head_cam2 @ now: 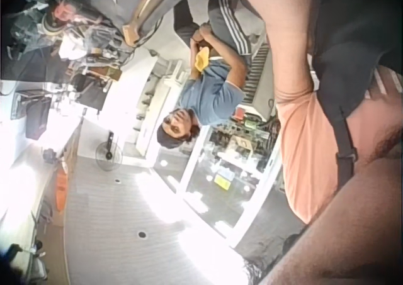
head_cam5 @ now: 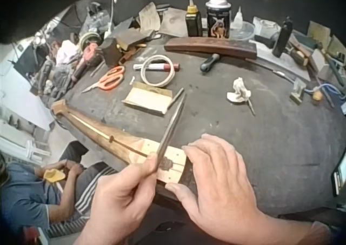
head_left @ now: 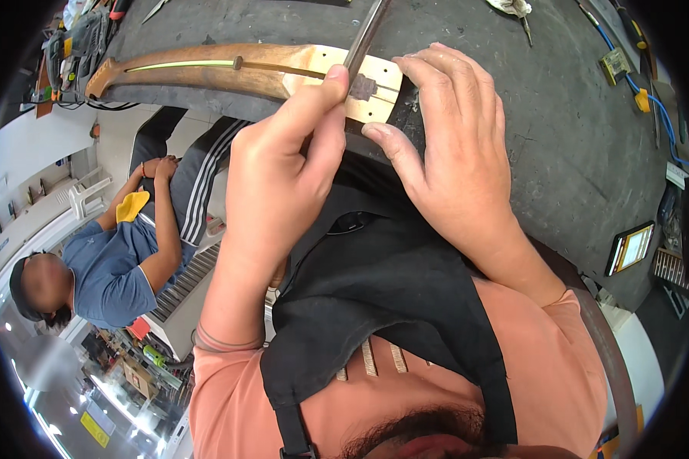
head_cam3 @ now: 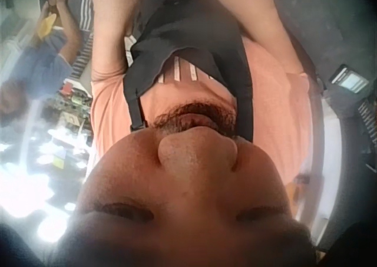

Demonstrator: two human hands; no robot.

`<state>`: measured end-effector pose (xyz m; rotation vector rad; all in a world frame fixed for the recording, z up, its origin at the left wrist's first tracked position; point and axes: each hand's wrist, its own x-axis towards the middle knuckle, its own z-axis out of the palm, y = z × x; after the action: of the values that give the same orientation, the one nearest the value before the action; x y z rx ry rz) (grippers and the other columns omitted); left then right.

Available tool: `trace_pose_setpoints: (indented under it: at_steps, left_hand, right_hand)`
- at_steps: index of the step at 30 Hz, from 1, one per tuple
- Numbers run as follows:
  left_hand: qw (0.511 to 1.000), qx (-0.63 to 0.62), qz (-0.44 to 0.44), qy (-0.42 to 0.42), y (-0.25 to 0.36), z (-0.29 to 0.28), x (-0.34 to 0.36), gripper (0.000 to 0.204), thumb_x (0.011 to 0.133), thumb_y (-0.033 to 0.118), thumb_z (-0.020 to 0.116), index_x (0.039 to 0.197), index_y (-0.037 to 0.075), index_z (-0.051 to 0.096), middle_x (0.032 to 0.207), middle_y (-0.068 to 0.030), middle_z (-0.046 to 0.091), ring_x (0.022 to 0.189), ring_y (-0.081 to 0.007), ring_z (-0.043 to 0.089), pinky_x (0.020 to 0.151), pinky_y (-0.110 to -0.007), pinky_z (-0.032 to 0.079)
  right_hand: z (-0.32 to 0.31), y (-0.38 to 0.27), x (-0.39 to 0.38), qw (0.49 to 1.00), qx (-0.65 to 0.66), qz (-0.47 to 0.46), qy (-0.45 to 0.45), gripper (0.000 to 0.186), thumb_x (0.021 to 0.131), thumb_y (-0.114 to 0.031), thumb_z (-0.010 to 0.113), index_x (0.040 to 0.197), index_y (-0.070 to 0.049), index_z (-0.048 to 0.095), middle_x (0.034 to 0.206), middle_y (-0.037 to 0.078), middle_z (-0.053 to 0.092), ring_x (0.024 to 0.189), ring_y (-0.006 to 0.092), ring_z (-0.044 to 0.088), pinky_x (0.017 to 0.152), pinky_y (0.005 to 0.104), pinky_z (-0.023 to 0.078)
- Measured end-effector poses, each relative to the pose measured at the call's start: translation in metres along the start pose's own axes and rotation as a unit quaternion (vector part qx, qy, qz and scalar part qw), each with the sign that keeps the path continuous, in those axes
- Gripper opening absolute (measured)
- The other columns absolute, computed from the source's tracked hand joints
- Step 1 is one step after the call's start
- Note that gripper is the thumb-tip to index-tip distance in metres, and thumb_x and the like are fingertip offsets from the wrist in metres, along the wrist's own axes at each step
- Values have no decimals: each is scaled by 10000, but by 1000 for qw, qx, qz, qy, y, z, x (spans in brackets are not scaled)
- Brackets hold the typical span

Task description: The person files a wooden inlay on a guitar neck using a metal file, then sands the same area with a sanding block. They wipe the surface with a cloth and apply a liquid from a spray can to the inlay, wiping it in with a tissue. The person works at a cluttered workbench in a workshop.

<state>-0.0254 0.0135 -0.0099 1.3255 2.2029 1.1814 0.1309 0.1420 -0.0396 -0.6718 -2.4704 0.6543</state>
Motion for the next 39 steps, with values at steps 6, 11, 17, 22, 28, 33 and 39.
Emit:
trace_pose_setpoints:
  at_steps: [6, 11, 17, 22, 28, 33, 39]
  left_hand:
    - [998, 42, 36, 0, 5, -4, -32, 258, 1003, -66, 729, 1257, -25, 751, 852, -217, 720, 626, -199, 668, 655, -287, 547]
    - [999, 47, 6, -23, 8, -6, -13, 310, 1016, -86, 709, 1316, -21, 758, 897, -127, 746, 775, -108, 649, 727, -245, 526]
    - [998, 68, -6, -17, 9, -6, 0, 348, 1030, -59, 717, 1368, 13, 758, 834, -31, 645, 742, -62, 574, 697, -240, 492]
    - [997, 56, 59, 3, 6, -5, -33, 338, 981, -92, 733, 1306, -3, 753, 839, -212, 701, 642, -275, 694, 654, -292, 549]
    - [998, 52, 35, 3, 2, -6, 0, 292, 993, -54, 745, 1280, -3, 765, 856, -239, 724, 649, -283, 719, 646, -313, 555]
    - [995, 86, 42, -11, 3, -7, -19, 292, 992, -55, 741, 1280, -7, 761, 847, -214, 714, 648, -293, 711, 655, -319, 566]
    - [992, 66, 107, 14, -4, -4, -28, 333, 983, -76, 742, 1307, 0, 759, 848, -205, 699, 625, -294, 680, 620, -323, 539]
  right_hand:
    - [0, -1, 1, 1000, 0, 5, 4, 622, 932, -293, 853, 1453, -61, 605, 1454, 148, 616, 1436, 384, 545, 1166, 518, 427]
    - [1, 0, 0, 1000, -5, 4, 7, 620, 933, -288, 853, 1454, -59, 607, 1455, 146, 615, 1429, 376, 548, 1165, 511, 429]
    - [2, -2, 0, 1000, -2, 3, 10, 622, 928, -285, 858, 1452, -60, 609, 1451, 144, 617, 1425, 373, 551, 1166, 513, 428]
    - [0, -2, 0, 1000, -1, 11, -2, 627, 924, -287, 861, 1452, -60, 610, 1455, 140, 614, 1428, 371, 551, 1170, 511, 428]
    - [2, -2, 1, 1000, -5, 8, 8, 626, 924, -290, 862, 1452, -64, 614, 1458, 134, 614, 1437, 373, 549, 1171, 511, 428]
    - [2, -3, 0, 1000, -5, 7, 6, 623, 928, -293, 861, 1456, -71, 616, 1465, 133, 613, 1442, 374, 543, 1172, 515, 428]
    - [1, -2, 0, 1000, -4, 7, 7, 622, 928, -293, 859, 1452, -64, 614, 1458, 136, 615, 1446, 376, 540, 1173, 516, 426]
